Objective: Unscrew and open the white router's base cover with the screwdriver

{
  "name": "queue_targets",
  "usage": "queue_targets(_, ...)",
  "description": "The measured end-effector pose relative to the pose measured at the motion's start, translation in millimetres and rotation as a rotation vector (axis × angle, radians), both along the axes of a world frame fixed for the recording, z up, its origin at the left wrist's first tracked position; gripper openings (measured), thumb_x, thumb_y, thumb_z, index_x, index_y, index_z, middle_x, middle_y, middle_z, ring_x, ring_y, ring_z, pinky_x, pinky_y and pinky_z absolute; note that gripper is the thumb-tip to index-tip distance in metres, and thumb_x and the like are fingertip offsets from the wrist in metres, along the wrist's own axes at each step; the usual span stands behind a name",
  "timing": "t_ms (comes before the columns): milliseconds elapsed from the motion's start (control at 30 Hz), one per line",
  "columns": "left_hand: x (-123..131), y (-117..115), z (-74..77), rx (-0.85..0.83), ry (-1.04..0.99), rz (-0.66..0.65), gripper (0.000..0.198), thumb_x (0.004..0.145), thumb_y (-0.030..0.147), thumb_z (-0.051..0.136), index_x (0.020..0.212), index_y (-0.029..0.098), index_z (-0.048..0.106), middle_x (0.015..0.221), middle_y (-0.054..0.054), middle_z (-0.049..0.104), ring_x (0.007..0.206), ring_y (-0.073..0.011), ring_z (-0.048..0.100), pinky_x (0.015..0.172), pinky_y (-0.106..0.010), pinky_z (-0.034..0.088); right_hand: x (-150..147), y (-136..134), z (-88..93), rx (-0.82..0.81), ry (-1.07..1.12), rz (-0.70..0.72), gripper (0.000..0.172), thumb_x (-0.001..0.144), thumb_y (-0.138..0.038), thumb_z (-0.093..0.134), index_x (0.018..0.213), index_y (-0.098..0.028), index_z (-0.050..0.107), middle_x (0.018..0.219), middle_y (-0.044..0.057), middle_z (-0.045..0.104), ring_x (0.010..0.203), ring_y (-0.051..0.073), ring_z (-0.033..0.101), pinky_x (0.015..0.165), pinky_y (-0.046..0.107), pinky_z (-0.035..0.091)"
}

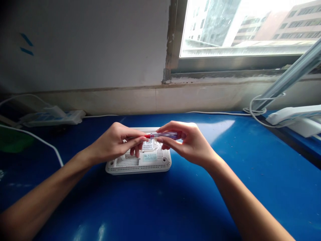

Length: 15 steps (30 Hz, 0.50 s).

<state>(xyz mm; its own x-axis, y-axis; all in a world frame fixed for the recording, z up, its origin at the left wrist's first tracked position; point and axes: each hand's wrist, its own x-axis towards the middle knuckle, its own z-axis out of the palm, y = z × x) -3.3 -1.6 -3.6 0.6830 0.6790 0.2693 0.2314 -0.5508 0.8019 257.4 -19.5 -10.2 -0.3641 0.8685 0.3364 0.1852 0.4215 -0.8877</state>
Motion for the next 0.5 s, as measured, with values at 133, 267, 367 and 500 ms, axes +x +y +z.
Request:
queue_targets(133, -1.3, -1.8, 5.2, -0.116, -0.023, 0.043, 0.019, 0.103, 0.022, 0.067, 0.112, 0.013, 0.081, 0.071, -0.001, 0.078, 0.059, -0.0112, 0.074, 0.056, -0.014, 0.057, 1.9, 1.6, -2.5, -0.021, 0.043, 0.006, 0.023, 0.084, -0.031, 0.091, 0.103, -0.023, 0.082, 0.092, 0.003, 0.082, 0.076, 0.018, 0.08, 0.074, 0.028, 0.069)
queue_targets(267, -2.9, -1.7, 8.2, -0.136, -0.04, 0.061, 0.019, 0.102, 0.021, 0.068, 0.113, 0.013, 0.082, 0.07, -0.001, 0.078, 0.056, -0.0112, 0.072, 0.054, -0.015, 0.056, 2.2, 1.7, -2.1, -0.024, 0.037, 0.011, 0.022, 0.086, -0.033, 0.089, 0.103, -0.022, 0.082, 0.087, 0.004, 0.081, 0.071, 0.018, 0.078, 0.071, 0.03, 0.069)
queue_targets(367, -2.8, -1.5, 10.0, -0.153, -0.015, 0.07, 0.02, 0.101, 0.024, 0.07, 0.112, 0.015, 0.083, 0.072, -0.002, 0.079, 0.058, -0.0119, 0.073, 0.055, -0.016, 0.057, 2.6, 2.1, -1.4, -0.024, 0.03, 0.014, 0.023, 0.086, -0.035, 0.089, 0.103, -0.021, 0.082, 0.084, 0.005, 0.081, 0.07, 0.019, 0.078, 0.069, 0.031, 0.069)
queue_targets(500, -1.4, -3.1, 12.2, -0.186, 0.008, 0.101, 0.022, 0.098, 0.031, 0.076, 0.112, 0.017, 0.084, 0.074, -0.003, 0.08, 0.059, -0.0145, 0.075, 0.052, -0.018, 0.056, 1.5, 2.9, -2.2, -0.035, 0.055, 0.008, 0.026, 0.085, -0.038, 0.09, 0.102, -0.021, 0.082, 0.087, 0.007, 0.082, 0.071, 0.022, 0.079, 0.071, 0.035, 0.071)
